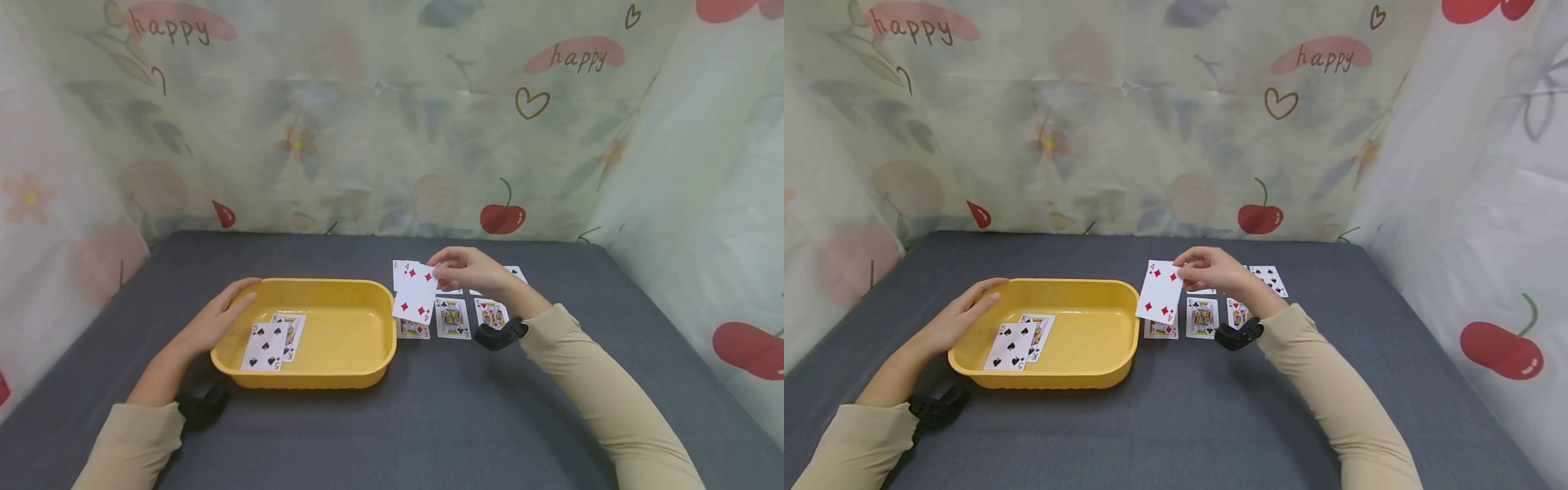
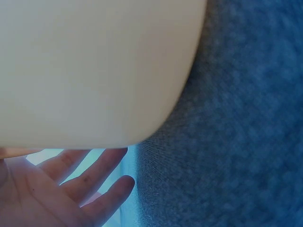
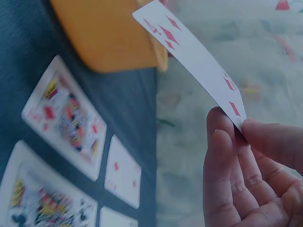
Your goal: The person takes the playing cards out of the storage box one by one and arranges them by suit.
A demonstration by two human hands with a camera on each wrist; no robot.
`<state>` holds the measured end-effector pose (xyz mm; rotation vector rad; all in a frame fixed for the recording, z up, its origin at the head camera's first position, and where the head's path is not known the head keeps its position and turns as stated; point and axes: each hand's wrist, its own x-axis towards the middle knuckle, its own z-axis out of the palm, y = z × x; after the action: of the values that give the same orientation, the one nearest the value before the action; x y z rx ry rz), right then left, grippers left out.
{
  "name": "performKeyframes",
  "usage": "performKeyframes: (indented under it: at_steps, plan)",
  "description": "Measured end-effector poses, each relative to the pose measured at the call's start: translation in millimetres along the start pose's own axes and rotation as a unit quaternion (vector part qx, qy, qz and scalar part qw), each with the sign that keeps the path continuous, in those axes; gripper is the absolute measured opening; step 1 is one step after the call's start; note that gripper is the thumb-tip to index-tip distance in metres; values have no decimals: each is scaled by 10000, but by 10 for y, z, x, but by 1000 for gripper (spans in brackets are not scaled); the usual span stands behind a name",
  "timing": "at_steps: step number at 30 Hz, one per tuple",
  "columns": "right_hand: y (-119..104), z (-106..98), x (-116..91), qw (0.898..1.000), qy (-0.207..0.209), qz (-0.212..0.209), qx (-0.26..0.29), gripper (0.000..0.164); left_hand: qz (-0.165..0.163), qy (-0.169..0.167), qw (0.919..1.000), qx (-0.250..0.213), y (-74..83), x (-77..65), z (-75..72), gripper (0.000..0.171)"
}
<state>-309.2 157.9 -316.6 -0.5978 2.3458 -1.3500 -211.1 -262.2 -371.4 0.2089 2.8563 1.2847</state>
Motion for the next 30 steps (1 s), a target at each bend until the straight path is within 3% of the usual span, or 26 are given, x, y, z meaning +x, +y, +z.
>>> performKeyframes:
  at_steps: [7,13,25,30]
  plan:
    - [253,28,-68,9992,-313,210,107,32,-42,-4,10000,46,-3,2,-4,56]
    - [389,157,-93,9958,-845,330,82,30,-50,-25,10000,44,-5,-2,-7,56]
    - [441,407,-151,9875,-1496,235,-432,23,10,2,10000,86,-13,1,1,55]
    - [436,470,-170,9865,-1498,151,-643,19,29,-2,10000,75,-9,-5,-1,55]
